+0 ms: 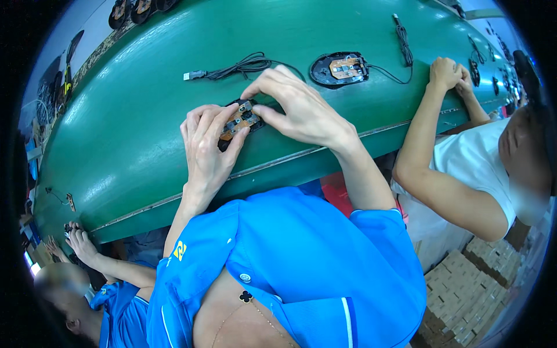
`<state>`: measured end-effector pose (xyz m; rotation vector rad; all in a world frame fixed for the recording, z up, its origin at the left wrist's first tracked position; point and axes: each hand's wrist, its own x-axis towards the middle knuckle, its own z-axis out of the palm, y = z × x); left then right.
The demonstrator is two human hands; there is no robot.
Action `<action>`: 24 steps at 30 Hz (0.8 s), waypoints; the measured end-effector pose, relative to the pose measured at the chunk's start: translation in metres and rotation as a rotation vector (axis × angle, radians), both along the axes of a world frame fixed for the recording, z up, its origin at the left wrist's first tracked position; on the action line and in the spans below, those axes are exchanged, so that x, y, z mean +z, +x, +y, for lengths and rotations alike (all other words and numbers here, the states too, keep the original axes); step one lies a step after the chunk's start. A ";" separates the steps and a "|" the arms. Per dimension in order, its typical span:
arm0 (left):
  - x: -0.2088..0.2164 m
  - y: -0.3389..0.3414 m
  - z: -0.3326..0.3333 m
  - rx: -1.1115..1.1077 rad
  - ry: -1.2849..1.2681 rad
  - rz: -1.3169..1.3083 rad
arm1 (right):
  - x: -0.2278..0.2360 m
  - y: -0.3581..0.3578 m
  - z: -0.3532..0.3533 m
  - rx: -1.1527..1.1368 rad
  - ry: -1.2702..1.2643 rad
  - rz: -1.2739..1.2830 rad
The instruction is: The person assembles computer mouse components by hand, fitting the circuit board and cable into the mouse base shell, and placing the assembled units on the conveyor line.
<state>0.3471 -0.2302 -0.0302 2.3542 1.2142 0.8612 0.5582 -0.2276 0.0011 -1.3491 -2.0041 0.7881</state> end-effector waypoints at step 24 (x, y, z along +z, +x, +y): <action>-0.013 -0.019 0.000 -0.017 -0.092 -0.169 | -0.008 -0.016 -0.005 -0.063 -0.112 -0.269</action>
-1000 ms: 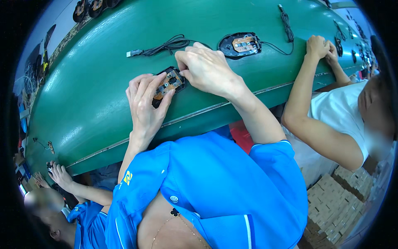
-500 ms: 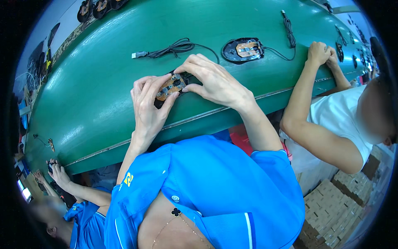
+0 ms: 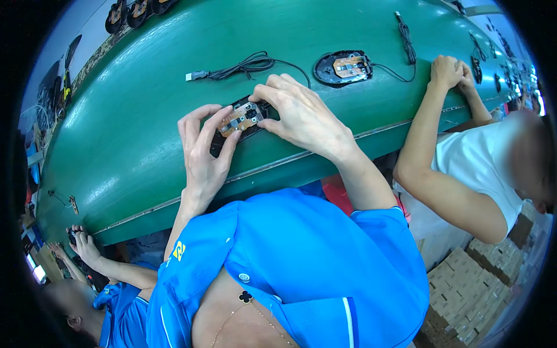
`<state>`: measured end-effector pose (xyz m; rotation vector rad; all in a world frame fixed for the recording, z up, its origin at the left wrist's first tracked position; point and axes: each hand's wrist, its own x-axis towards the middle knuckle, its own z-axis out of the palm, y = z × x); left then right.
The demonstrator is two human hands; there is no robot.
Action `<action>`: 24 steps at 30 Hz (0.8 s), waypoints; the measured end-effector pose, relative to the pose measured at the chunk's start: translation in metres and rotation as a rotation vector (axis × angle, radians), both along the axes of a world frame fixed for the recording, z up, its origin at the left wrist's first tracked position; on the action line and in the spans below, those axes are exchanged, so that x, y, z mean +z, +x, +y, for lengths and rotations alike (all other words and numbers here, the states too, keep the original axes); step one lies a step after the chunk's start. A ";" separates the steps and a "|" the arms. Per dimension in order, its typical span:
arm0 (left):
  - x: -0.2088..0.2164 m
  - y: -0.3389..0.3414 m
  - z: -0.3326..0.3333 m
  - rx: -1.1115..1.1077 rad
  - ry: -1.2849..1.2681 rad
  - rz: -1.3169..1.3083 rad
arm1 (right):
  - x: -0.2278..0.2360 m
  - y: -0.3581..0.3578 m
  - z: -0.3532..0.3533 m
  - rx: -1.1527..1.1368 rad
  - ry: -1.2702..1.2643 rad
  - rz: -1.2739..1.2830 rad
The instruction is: The person assembles computer mouse components by hand, fitting the circuit board and cable into the mouse base shell, and placing the assembled units on the conveyor line.
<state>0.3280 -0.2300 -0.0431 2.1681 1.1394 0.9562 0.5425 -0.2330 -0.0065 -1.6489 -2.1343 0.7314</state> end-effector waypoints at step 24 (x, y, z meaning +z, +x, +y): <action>-0.008 -0.004 0.034 -0.110 -0.263 -0.053 | -0.010 0.021 0.021 0.224 0.103 0.048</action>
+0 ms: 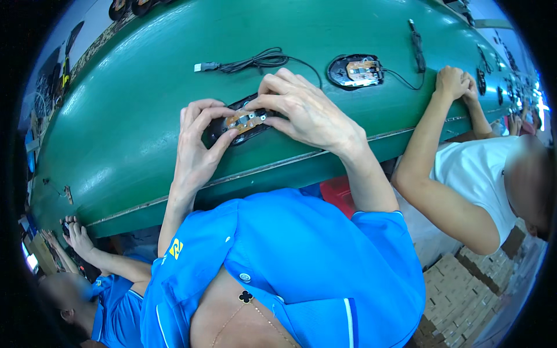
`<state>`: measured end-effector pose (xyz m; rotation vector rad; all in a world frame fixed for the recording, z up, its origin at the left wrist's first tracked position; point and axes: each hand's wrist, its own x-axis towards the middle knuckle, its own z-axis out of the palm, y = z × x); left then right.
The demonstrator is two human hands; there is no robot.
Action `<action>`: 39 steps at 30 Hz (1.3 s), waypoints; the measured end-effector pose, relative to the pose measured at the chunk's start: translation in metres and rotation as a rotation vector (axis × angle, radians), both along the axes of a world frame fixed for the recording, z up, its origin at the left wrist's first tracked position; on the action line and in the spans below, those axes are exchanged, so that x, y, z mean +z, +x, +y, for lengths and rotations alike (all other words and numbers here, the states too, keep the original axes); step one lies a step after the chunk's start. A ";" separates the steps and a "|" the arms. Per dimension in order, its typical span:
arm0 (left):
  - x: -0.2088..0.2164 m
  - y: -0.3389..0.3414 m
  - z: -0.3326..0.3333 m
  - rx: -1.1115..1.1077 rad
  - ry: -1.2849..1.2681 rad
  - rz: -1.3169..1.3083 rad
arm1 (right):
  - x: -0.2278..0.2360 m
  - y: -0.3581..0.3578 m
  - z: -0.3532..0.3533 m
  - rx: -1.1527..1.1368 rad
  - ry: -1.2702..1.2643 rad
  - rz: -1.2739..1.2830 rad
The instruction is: The person assembles computer mouse components by hand, fitting the circuit board and cable into the mouse base shell, and placing the assembled units on the conveyor line.
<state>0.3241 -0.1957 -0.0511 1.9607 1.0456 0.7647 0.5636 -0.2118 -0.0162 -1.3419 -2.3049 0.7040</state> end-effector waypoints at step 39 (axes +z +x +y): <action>0.077 0.079 0.069 0.091 -0.070 -0.016 | 0.034 0.056 0.078 0.021 0.093 -0.018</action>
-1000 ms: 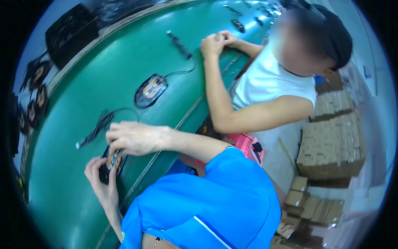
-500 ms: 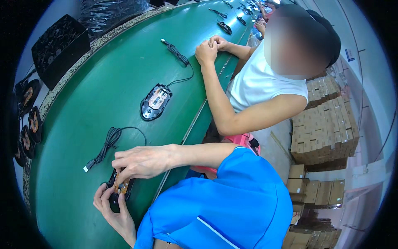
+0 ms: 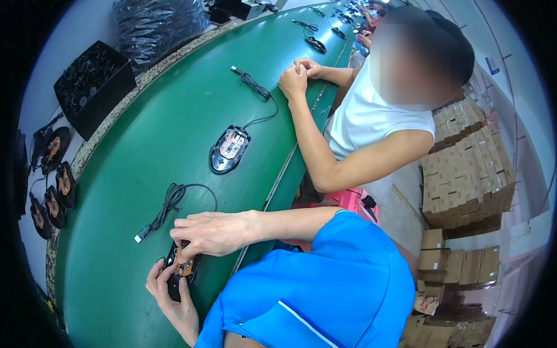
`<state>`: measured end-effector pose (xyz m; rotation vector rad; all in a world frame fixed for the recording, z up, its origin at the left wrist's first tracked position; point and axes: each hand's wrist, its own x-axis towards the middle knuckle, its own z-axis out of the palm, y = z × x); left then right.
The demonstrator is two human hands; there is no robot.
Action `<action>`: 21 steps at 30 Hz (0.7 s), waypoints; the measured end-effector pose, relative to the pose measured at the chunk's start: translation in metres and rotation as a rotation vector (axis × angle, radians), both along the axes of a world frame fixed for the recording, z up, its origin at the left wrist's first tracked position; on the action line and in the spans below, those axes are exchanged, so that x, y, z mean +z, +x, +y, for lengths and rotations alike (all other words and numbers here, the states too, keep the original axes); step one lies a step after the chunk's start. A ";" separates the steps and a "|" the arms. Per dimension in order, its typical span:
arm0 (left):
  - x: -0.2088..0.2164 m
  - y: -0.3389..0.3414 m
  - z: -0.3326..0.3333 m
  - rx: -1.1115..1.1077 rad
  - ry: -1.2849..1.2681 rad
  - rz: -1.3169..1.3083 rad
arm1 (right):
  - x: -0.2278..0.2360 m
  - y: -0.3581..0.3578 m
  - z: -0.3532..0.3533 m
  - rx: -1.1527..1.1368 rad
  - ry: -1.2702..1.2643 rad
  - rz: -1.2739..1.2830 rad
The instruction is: The person assembles computer mouse components by hand, fitting the circuit board and cable into the mouse base shell, and placing the assembled units on the conveyor line.
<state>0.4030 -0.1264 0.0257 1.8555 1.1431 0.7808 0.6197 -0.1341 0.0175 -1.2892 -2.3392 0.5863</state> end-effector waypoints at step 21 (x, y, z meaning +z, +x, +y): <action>-0.040 -0.002 -0.014 0.083 -0.050 0.067 | -0.038 0.014 -0.013 0.012 0.029 0.133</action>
